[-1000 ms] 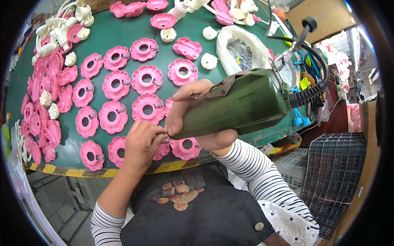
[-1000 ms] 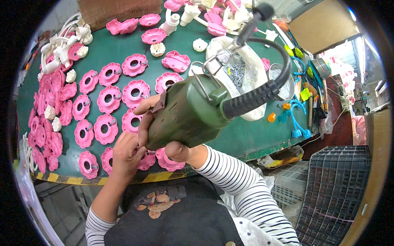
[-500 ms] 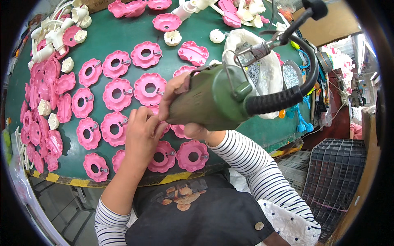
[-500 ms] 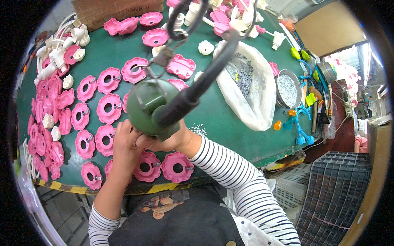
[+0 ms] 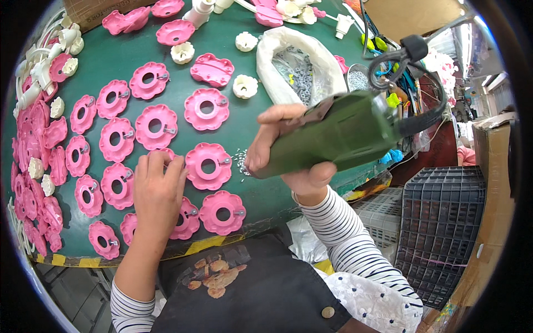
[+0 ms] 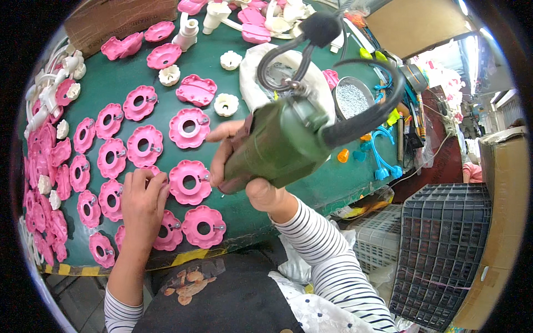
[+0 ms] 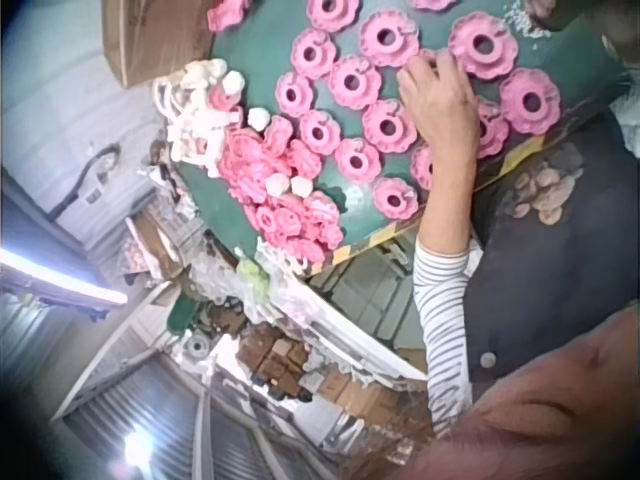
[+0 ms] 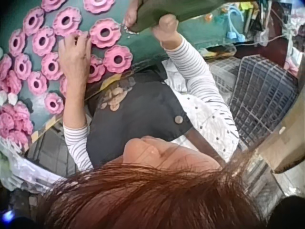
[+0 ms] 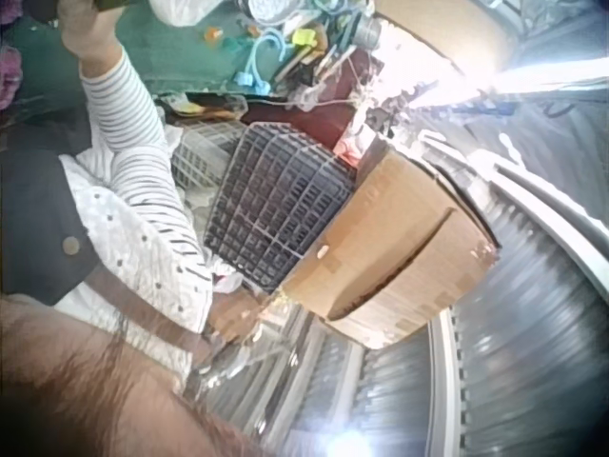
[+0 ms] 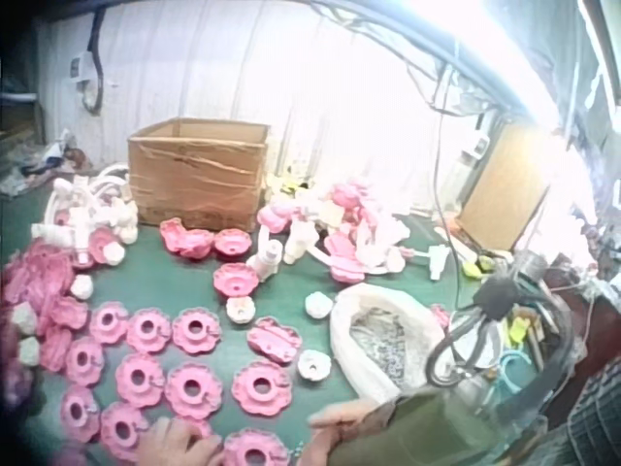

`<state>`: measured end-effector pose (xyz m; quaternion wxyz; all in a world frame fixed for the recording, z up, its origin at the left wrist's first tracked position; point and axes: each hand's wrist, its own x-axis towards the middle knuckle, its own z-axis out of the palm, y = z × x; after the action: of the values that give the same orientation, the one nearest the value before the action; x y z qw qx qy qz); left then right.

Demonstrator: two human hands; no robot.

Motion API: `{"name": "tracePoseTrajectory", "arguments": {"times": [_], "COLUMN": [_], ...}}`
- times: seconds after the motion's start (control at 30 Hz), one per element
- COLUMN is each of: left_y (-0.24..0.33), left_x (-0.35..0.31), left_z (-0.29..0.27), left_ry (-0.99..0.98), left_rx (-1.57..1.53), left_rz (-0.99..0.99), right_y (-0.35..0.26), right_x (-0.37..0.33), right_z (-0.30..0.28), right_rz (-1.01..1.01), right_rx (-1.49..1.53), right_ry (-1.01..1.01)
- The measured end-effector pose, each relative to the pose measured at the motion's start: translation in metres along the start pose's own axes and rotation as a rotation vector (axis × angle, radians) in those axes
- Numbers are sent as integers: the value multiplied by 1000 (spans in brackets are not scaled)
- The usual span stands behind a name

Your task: The person arranges pink flower-shaped plastic pieces on a green worktable, inserts small metal fasteners into each piece, and uses a green heat gun to secure them. The person then picks up two pink pieces and joins them together.

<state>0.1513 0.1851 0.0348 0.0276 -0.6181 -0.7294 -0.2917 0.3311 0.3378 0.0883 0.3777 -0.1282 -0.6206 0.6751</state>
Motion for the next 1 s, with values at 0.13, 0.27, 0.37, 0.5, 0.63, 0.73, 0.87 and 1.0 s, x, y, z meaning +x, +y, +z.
{"name": "tracePoseTrajectory", "arguments": {"times": [0.13,0.27,0.37,0.5,0.63,0.73,0.87,1.0], "left_y": [29,33,32,35,33,33,39,35], "left_x": [15,13,9,9,10,10,18,21], "left_z": [17,34,37,36,32,29,32,33], "left_ry": [-9,-59,-60,-62,-88,-108,-128,-162], "left_rx": [-196,-159,-142,-213,-253,-337,-585,-682], "left_rz": [139,169,119,60,58,45,-78,-156], "right_y": [20,33,35,40,37,24,10,8], "right_x": [-24,-27,-23,-19,-18,-15,-8,-4], "right_z": [-9,-7,-8,-7,-11,-19,-18,-17], "right_rz": [50,40,21,0,-36,-85,-194,-216], "right_rx": [96,170,201,232,255,266,460,501], "right_ry": [39,71,89,108,116,86,159,167]}}
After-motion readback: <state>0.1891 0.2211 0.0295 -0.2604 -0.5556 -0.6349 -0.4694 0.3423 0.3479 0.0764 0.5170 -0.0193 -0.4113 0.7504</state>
